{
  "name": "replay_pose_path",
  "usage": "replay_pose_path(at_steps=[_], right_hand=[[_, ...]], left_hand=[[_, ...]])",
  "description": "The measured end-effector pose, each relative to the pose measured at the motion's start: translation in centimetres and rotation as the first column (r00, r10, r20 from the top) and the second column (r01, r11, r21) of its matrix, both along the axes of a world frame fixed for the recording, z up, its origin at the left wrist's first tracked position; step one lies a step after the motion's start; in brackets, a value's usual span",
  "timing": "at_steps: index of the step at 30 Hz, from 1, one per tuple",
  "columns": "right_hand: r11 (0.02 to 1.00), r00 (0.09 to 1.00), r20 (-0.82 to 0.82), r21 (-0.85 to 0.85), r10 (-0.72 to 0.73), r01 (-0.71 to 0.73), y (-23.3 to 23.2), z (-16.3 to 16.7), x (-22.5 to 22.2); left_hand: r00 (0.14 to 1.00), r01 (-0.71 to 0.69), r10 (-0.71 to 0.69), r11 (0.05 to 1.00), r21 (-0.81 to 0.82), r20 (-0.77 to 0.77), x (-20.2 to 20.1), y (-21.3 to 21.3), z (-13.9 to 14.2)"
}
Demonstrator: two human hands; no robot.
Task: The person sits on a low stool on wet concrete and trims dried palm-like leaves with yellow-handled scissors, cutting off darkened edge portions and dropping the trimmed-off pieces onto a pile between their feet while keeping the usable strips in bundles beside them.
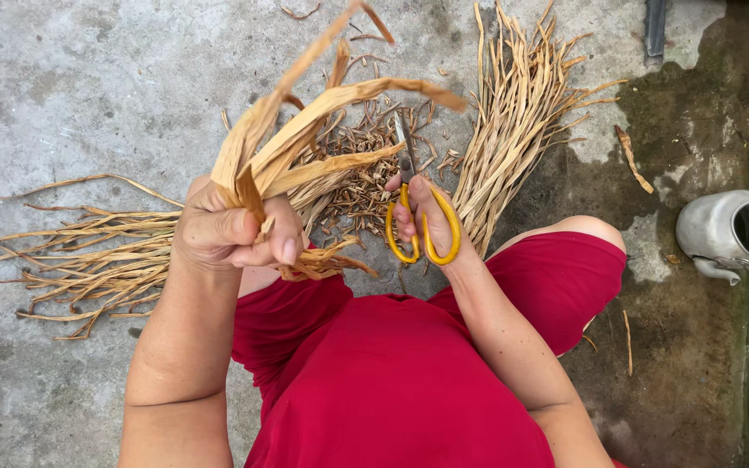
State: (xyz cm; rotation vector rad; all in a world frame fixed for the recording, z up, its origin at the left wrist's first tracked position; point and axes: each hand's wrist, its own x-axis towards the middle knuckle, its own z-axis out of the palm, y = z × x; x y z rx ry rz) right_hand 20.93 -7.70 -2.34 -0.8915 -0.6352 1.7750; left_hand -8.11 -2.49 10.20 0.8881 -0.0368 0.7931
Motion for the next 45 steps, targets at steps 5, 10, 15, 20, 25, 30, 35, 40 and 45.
replay_pose_path(at_steps=[5,10,15,20,25,30,35,40,45], right_hand=[[0.998,0.993,0.106,0.029,0.044,-0.047,-0.8,0.3,1.2],[0.988,0.988,0.131,0.117,0.086,-0.101,-1.0,2.0,2.3],[0.936,0.939,0.324,0.282,0.113,-0.209,0.7,5.3,3.8],[0.922,0.918,0.368,0.286,0.147,-0.262,2.1,7.8,4.0],[0.894,0.957,0.265,0.390,0.119,-0.219,2.1,8.0,3.6],[0.977,0.997,0.036,0.198,0.075,-0.080,2.3,5.8,3.5],[0.989,0.996,0.086,0.145,-0.039,0.026,1.7,3.1,3.0],[0.963,0.983,0.156,0.264,-0.102,0.058,0.7,1.9,0.6],[0.932,0.960,0.167,0.324,-0.224,0.161,-0.8,2.0,-2.6]], left_hand=[[0.998,0.054,-0.054,0.999,-0.003,-0.018,-0.4,0.7,-0.7],[0.986,0.166,-0.165,0.986,-0.035,0.026,-0.3,1.5,-1.9],[0.971,0.232,-0.239,0.960,-0.155,-0.026,0.3,0.6,-2.6],[0.923,0.371,-0.380,0.921,-0.124,-0.060,1.2,-0.4,-2.5],[0.903,0.393,-0.407,0.912,-0.120,-0.138,1.9,-0.6,-2.4],[0.940,0.317,-0.328,0.942,-0.111,-0.092,1.2,-0.8,-2.5],[0.992,0.090,-0.097,0.992,-0.092,-0.076,2.2,1.5,-2.2],[0.962,-0.239,0.211,0.956,-0.167,-0.171,5.5,3.6,-1.6],[0.935,-0.332,0.285,0.913,-0.239,-0.209,10.1,3.6,-1.7]])
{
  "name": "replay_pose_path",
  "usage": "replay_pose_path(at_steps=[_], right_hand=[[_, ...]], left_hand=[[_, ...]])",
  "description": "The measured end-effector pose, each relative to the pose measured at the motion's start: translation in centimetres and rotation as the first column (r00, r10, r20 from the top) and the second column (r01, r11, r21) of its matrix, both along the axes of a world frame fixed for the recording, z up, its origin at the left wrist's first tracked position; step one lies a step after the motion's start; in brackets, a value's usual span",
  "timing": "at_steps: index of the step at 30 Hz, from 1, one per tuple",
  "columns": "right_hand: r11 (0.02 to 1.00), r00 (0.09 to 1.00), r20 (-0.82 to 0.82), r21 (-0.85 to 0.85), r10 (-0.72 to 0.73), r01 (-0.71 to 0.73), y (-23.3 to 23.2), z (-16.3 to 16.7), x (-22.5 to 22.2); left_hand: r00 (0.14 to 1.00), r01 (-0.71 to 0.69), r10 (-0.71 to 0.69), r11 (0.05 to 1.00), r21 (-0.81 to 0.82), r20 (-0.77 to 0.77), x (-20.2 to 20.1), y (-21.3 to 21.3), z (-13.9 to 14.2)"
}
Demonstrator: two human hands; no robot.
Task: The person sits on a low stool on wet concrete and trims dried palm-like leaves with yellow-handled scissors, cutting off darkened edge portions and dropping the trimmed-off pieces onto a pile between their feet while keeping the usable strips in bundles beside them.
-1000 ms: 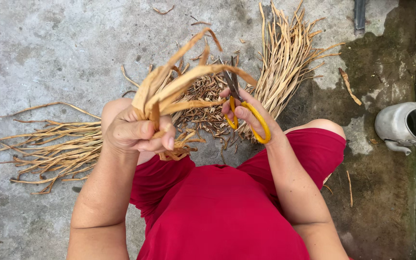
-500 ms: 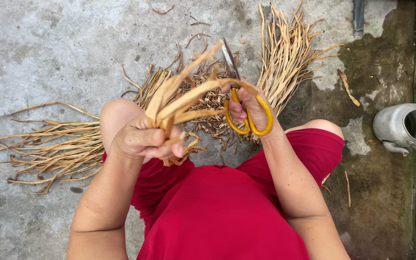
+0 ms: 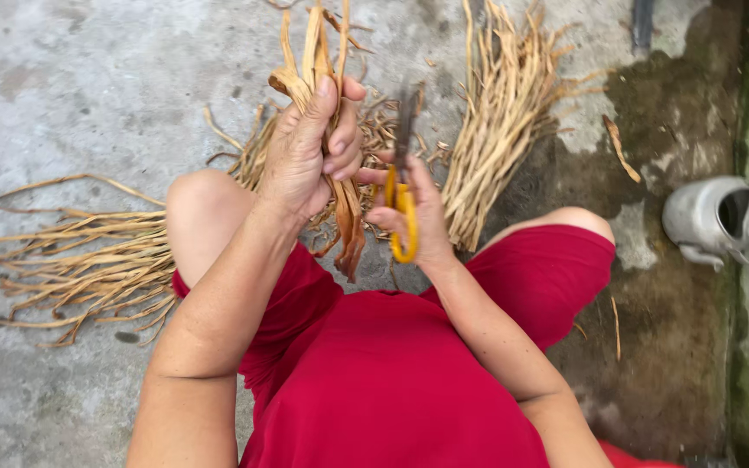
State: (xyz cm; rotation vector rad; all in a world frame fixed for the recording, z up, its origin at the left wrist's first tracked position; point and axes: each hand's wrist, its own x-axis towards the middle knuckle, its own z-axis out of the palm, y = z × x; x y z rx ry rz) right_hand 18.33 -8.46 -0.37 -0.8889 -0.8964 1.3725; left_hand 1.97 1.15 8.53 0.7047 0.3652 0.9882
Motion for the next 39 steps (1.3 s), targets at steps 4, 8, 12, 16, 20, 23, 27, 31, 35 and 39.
replay_pose_path(at_steps=[4,8,12,16,20,23,27,31,35,39], right_hand=[[0.995,0.991,0.134,0.086,0.030,-0.042,-0.5,0.4,-1.0],[1.000,0.999,0.050,0.028,-0.008,0.006,-0.3,1.8,-0.3],[0.998,0.997,0.016,-0.005,-0.069,0.069,0.3,3.9,1.4],[0.976,0.969,0.118,0.050,-0.218,0.213,2.4,5.3,4.4],[0.926,0.925,0.117,0.163,-0.361,0.341,5.4,5.2,7.9],[0.885,0.883,0.156,0.238,-0.442,0.401,7.3,4.7,11.3],[0.867,0.838,0.233,0.218,-0.493,0.449,9.8,3.9,16.4],[0.861,0.668,0.629,0.003,-0.398,0.509,9.4,2.7,20.9],[0.823,0.778,0.387,-0.080,-0.494,0.562,7.7,1.4,25.3],[0.797,0.799,0.028,-0.067,-0.600,0.601,5.5,1.2,28.9]], left_hand=[[0.998,-0.041,0.041,0.999,-0.011,0.038,2.3,0.0,-1.5],[0.981,-0.173,0.183,0.975,0.137,-0.067,3.6,0.7,-3.3],[0.983,0.027,0.021,0.967,0.252,-0.185,3.8,1.3,-5.1],[0.883,0.358,-0.230,0.894,0.268,-0.409,5.4,-2.5,-8.6],[0.808,0.485,-0.462,0.874,-0.031,-0.366,6.9,-5.7,-12.3],[0.801,0.498,-0.481,0.866,-0.047,-0.356,6.7,-7.1,-13.9],[0.776,0.481,-0.536,0.844,-0.236,-0.334,6.1,-7.5,-14.4],[0.772,0.427,-0.493,0.870,-0.248,-0.400,6.8,-6.1,-13.2],[0.786,0.322,-0.457,0.877,-0.356,-0.415,8.0,-1.6,-11.2],[0.776,0.265,-0.418,0.896,-0.356,-0.473,10.7,4.0,-9.2]])
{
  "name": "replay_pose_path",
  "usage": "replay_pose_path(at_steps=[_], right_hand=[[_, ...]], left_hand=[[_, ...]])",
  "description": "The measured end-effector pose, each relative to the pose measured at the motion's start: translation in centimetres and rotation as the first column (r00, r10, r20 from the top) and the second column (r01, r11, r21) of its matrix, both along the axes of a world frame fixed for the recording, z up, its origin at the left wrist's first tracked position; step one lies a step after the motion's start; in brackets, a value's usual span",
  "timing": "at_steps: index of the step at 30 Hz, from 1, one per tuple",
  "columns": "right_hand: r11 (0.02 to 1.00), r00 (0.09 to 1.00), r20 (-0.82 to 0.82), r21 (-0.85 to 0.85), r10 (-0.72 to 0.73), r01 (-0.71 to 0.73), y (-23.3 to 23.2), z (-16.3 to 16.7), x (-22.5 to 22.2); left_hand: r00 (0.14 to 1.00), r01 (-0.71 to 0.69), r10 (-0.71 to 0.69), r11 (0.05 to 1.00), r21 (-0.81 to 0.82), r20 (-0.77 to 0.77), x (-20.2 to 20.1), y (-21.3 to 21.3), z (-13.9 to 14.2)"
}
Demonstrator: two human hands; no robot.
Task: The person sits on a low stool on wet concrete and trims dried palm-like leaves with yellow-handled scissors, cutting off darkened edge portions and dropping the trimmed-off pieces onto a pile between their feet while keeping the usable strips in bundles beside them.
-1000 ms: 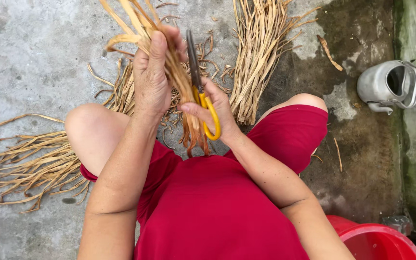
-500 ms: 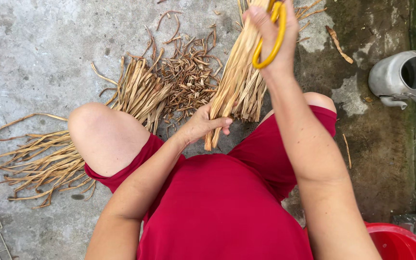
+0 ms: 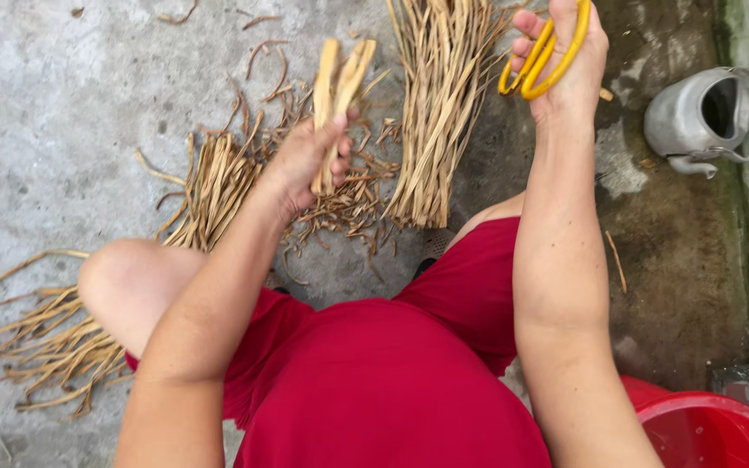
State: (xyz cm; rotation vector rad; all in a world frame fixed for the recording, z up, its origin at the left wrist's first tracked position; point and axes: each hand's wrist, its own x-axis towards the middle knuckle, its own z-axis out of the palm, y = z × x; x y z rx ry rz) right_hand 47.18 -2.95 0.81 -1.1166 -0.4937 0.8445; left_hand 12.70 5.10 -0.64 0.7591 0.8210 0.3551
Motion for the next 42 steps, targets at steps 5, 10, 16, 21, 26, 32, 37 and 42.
replay_pose_path(at_steps=[5,10,16,21,26,32,37,42], right_hand=[[0.989,0.990,-0.022,0.028,-0.142,0.143,-2.3,0.9,1.0],[0.983,0.987,0.035,0.100,-0.157,0.153,-3.9,2.8,1.2],[0.969,0.979,0.033,0.154,-0.201,0.194,-5.4,3.7,1.7],[0.973,0.982,-0.027,0.136,-0.185,0.187,-5.7,4.0,1.7],[0.980,0.986,0.006,0.111,-0.167,0.166,-5.6,4.3,1.3],[0.990,0.994,0.028,0.090,-0.108,0.105,-4.8,4.5,0.7],[0.998,0.986,0.163,0.056,-0.040,0.031,-4.0,4.6,-0.1],[0.996,0.951,0.295,-0.019,0.093,-0.091,-3.1,5.0,-0.8]], left_hand=[[1.000,0.026,-0.022,0.944,0.329,-0.016,7.4,7.0,2.5],[0.976,0.085,-0.174,0.852,0.517,0.127,15.9,9.3,4.4],[0.986,0.138,-0.166,0.845,0.517,0.008,22.0,4.2,0.3],[0.910,0.255,-0.165,0.947,0.198,-0.381,19.8,-2.7,-5.8],[0.744,0.380,-0.257,0.922,0.073,-0.617,17.4,-7.5,-9.5],[0.792,0.371,-0.003,0.796,0.479,-0.610,17.0,-9.1,-11.4],[0.716,0.474,-0.041,0.761,0.443,-0.697,15.1,-10.6,-11.1],[0.717,0.503,0.063,0.642,0.578,-0.694,11.6,-11.7,-11.1]])
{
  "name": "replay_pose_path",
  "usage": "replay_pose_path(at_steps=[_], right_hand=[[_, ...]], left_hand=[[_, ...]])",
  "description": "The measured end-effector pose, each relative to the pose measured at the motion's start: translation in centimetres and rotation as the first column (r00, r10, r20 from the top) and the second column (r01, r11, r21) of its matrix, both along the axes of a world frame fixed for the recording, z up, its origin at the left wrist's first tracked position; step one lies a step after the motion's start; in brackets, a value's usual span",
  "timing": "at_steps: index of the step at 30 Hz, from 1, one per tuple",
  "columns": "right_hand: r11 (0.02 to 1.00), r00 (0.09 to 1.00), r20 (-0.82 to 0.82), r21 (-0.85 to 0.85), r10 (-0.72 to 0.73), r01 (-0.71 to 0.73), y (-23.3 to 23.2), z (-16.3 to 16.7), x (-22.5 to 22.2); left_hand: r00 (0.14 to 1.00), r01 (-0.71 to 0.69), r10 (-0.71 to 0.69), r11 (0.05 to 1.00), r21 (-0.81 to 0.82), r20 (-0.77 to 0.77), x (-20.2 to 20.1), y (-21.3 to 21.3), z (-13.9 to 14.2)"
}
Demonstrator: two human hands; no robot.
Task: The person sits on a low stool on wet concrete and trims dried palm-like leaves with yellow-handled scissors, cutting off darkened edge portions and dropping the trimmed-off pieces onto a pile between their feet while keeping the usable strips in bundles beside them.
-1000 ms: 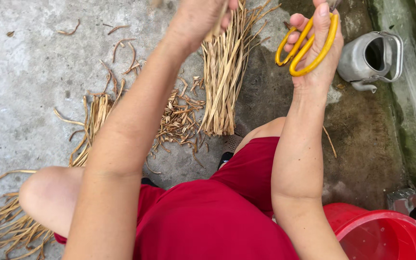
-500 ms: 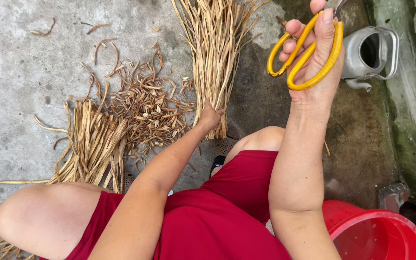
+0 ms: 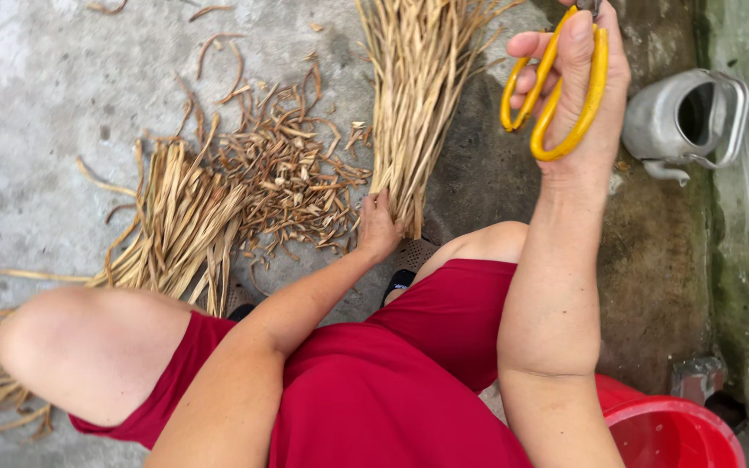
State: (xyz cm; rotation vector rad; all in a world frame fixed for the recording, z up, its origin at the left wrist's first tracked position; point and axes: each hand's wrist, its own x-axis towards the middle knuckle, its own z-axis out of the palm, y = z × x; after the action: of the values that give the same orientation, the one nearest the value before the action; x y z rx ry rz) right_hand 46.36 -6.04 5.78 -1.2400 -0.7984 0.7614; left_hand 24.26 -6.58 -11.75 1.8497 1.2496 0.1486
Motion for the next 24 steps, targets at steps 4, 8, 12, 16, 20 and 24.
replay_pose_path(at_steps=[4,8,12,16,20,24], right_hand=[[0.990,0.994,0.034,-0.101,0.102,-0.098,0.5,0.7,-0.8],[0.920,0.945,0.266,-0.385,0.192,-0.078,1.3,0.6,-2.6],[0.858,0.833,0.477,-0.513,0.281,0.005,2.5,-0.1,-4.9],[0.863,0.758,0.546,-0.503,0.358,-0.045,3.4,-0.9,-7.1],[0.832,0.694,0.576,-0.551,0.433,-0.062,3.8,-1.5,-9.1],[0.815,0.598,0.638,-0.578,0.485,-0.046,3.9,-1.9,-10.4]], left_hand=[[0.998,-0.047,0.046,0.999,-0.018,-0.043,-5.2,1.3,-1.5],[0.967,-0.110,0.111,0.994,0.019,-0.228,-13.4,6.7,-3.2],[0.819,-0.569,0.574,0.812,0.131,-0.004,-22.0,14.4,-1.6],[0.779,-0.495,0.601,0.765,0.413,-0.179,-30.0,18.9,1.5],[0.725,-0.568,0.620,0.784,0.251,-0.298,-35.4,18.8,1.9],[0.745,-0.484,0.478,0.867,0.117,-0.465,-36.3,17.5,-0.7]])
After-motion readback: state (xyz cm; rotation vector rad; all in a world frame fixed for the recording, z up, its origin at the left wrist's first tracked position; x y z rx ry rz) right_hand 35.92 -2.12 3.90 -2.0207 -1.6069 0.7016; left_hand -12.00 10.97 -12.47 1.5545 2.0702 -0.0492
